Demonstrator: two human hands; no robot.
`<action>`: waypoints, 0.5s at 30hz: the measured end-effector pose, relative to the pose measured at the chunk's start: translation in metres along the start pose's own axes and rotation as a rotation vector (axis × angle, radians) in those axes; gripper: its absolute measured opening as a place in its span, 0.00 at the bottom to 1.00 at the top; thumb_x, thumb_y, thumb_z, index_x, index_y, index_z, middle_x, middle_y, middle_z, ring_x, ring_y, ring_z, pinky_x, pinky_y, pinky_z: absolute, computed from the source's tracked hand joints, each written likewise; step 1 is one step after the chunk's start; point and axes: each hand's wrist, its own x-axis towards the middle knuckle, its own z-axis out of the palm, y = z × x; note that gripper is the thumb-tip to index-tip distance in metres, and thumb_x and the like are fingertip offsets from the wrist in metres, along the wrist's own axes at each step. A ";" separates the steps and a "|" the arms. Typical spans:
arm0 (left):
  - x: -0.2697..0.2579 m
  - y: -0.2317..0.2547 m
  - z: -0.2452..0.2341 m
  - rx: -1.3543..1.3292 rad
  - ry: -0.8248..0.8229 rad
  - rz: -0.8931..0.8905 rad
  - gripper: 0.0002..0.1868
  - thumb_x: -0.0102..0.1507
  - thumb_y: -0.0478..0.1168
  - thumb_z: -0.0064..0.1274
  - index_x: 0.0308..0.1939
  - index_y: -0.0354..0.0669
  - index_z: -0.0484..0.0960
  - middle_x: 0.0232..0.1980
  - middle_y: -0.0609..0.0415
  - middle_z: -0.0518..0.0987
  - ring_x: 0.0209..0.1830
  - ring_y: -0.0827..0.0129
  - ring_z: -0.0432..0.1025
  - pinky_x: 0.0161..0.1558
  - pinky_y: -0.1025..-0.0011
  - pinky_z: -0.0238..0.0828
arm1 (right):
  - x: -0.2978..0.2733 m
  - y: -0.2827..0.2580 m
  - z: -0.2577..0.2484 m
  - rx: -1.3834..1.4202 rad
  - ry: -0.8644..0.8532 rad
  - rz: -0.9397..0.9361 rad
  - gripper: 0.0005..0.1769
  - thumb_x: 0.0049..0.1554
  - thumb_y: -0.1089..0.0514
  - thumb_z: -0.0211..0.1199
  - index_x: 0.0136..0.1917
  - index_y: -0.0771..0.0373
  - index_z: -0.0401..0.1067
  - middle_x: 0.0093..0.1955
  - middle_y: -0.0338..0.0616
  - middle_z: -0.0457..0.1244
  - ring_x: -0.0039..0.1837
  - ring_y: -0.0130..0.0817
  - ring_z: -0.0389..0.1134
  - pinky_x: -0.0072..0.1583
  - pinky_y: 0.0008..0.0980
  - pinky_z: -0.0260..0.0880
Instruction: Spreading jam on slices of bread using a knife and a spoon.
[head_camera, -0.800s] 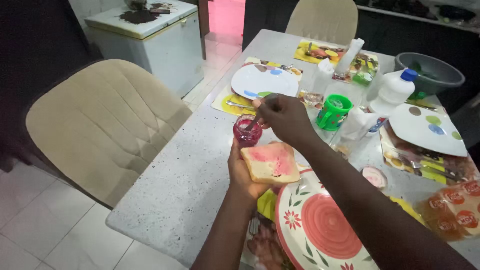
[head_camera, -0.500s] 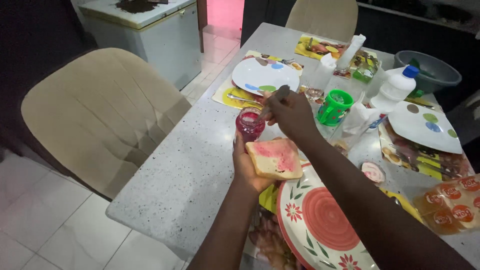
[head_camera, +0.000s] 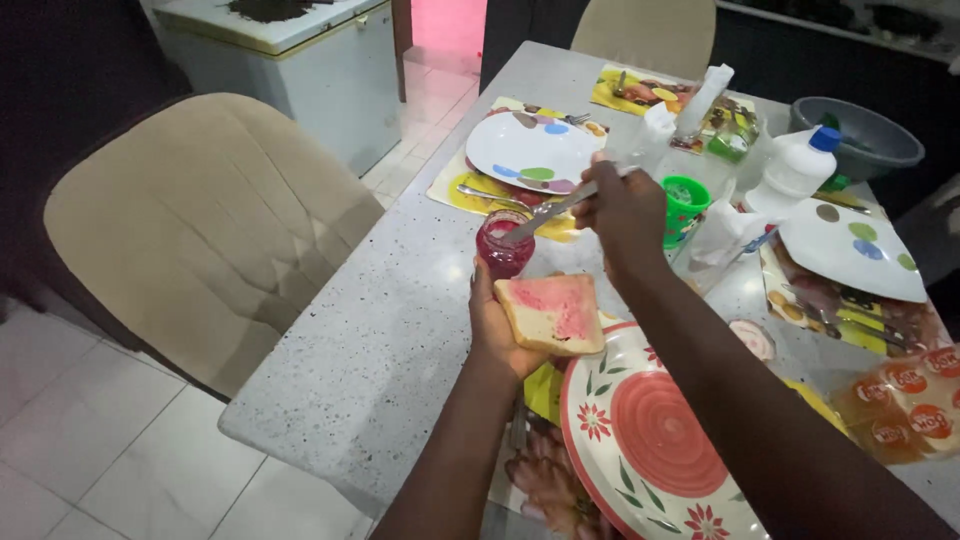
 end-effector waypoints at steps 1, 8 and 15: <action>-0.001 0.001 -0.001 -0.001 0.002 0.004 0.64 0.56 0.85 0.37 0.69 0.25 0.66 0.67 0.28 0.72 0.66 0.38 0.68 0.68 0.38 0.59 | 0.001 0.001 -0.003 0.001 -0.003 0.003 0.16 0.62 0.50 0.62 0.45 0.66 0.71 0.37 0.42 0.67 0.31 0.29 0.67 0.33 0.30 0.67; -0.019 0.003 0.027 0.052 0.126 0.066 0.53 0.60 0.78 0.37 0.68 0.33 0.67 0.65 0.34 0.73 0.66 0.41 0.69 0.68 0.37 0.59 | -0.004 0.014 -0.016 0.155 0.042 0.144 0.14 0.62 0.50 0.61 0.46 0.63 0.71 0.35 0.43 0.64 0.33 0.28 0.67 0.38 0.29 0.70; -0.032 -0.004 0.021 0.013 0.018 0.074 0.52 0.64 0.75 0.39 0.67 0.24 0.69 0.64 0.30 0.75 0.66 0.40 0.69 0.69 0.42 0.61 | -0.009 0.009 -0.019 0.160 -0.109 0.128 0.14 0.63 0.50 0.62 0.47 0.64 0.71 0.37 0.43 0.66 0.37 0.31 0.70 0.41 0.30 0.73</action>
